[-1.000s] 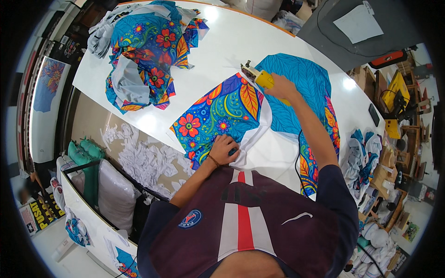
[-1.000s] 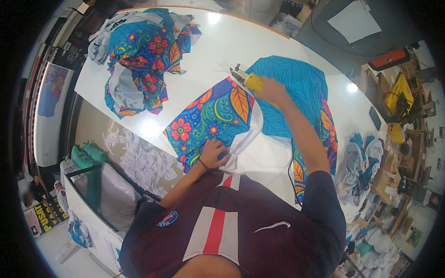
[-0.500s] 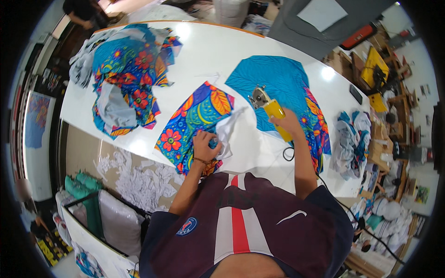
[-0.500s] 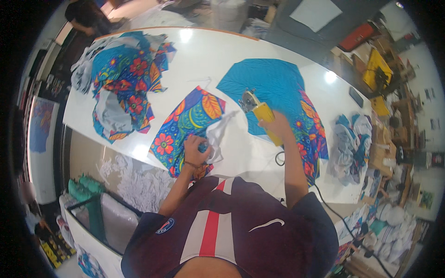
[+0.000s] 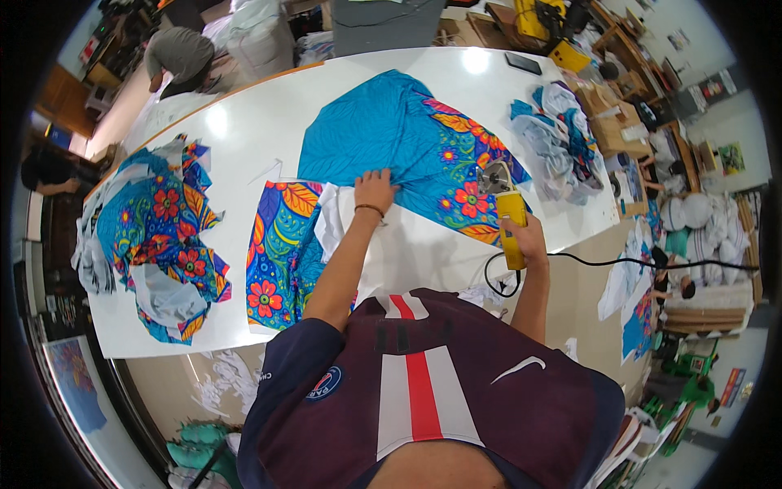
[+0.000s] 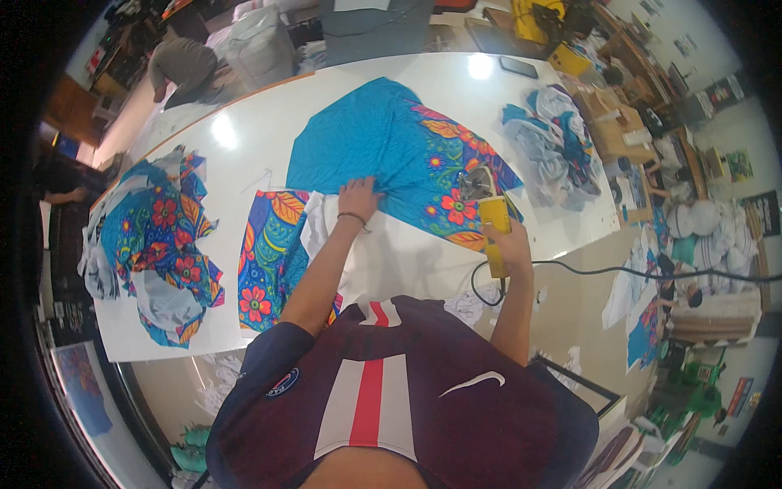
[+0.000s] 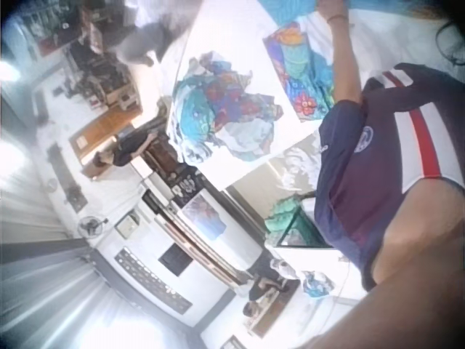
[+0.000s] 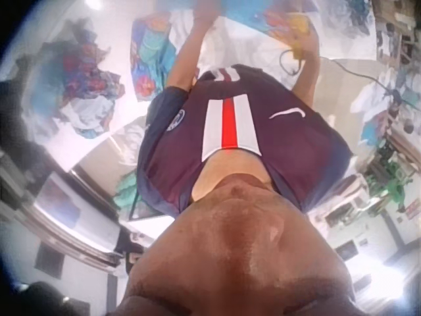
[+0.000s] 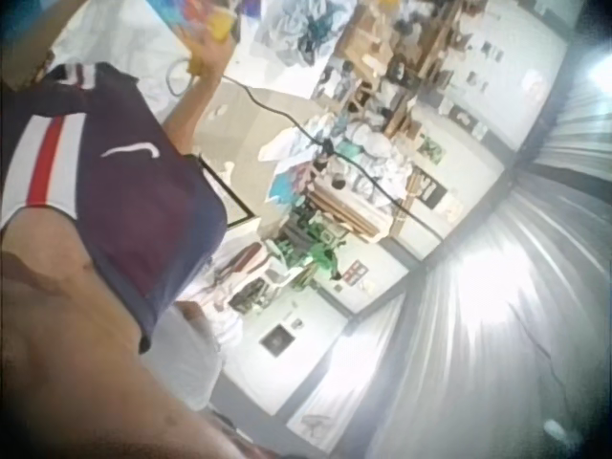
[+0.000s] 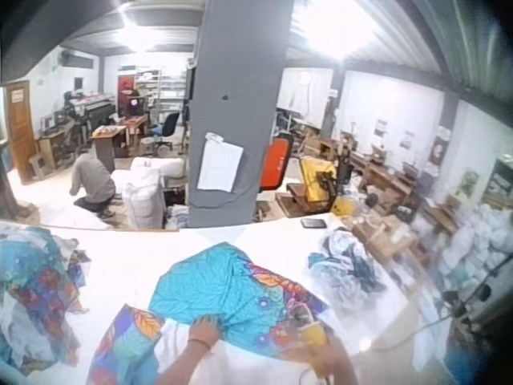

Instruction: The person uses a yellow electric fabric cutter to cut a large piece of colorful patterned fabric laid on a white table. They repeatedly smooth, lift, and reposition the fabric while cutting along its edges, creating separate cut pieces that accumulate on the table.

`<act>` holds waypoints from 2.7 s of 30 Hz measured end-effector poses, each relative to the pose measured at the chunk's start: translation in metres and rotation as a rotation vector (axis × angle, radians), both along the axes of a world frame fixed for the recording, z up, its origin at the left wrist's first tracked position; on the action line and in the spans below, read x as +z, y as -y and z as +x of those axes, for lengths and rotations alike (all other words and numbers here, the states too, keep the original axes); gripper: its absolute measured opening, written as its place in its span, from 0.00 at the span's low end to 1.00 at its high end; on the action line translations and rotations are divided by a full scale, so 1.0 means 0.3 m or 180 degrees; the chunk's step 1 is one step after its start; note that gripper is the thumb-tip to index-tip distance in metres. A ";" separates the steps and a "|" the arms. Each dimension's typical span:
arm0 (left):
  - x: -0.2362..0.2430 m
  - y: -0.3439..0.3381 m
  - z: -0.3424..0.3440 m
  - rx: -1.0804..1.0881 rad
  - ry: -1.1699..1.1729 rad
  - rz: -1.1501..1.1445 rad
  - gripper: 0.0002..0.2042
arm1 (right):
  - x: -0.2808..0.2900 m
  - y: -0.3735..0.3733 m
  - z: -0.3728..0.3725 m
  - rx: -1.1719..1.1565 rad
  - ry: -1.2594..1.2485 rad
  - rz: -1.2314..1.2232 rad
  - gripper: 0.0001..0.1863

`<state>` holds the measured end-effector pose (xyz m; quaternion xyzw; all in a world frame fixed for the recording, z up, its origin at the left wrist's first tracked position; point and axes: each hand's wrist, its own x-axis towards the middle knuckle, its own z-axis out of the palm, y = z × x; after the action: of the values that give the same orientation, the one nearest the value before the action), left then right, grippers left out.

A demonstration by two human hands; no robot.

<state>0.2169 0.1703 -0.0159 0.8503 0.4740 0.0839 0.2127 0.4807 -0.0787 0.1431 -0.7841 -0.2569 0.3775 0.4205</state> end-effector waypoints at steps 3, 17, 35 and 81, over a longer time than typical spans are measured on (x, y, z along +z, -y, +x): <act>0.001 -0.076 -0.029 0.0457 0.0548 -0.0113 0.14 | -0.011 0.075 0.018 -0.0424 0.0086 0.0134 0.19; 0.890 -0.437 -0.999 0.2211 0.4854 0.1116 0.06 | -0.338 0.010 0.064 -0.0519 -0.0539 -0.0006 0.18; 0.510 0.016 -1.511 0.1186 0.0834 0.0542 0.14 | -0.496 -0.450 0.291 0.0193 0.0100 -0.0158 0.29; -0.030 0.215 -0.249 -0.0540 0.0073 0.0927 0.26 | -0.503 -0.335 -0.212 -0.0484 -0.0567 0.0728 0.30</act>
<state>0.1420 0.1059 -0.0250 0.9081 0.3808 0.1431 0.0989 0.4171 0.0216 -0.0077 -0.7117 -0.1997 0.3809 0.5554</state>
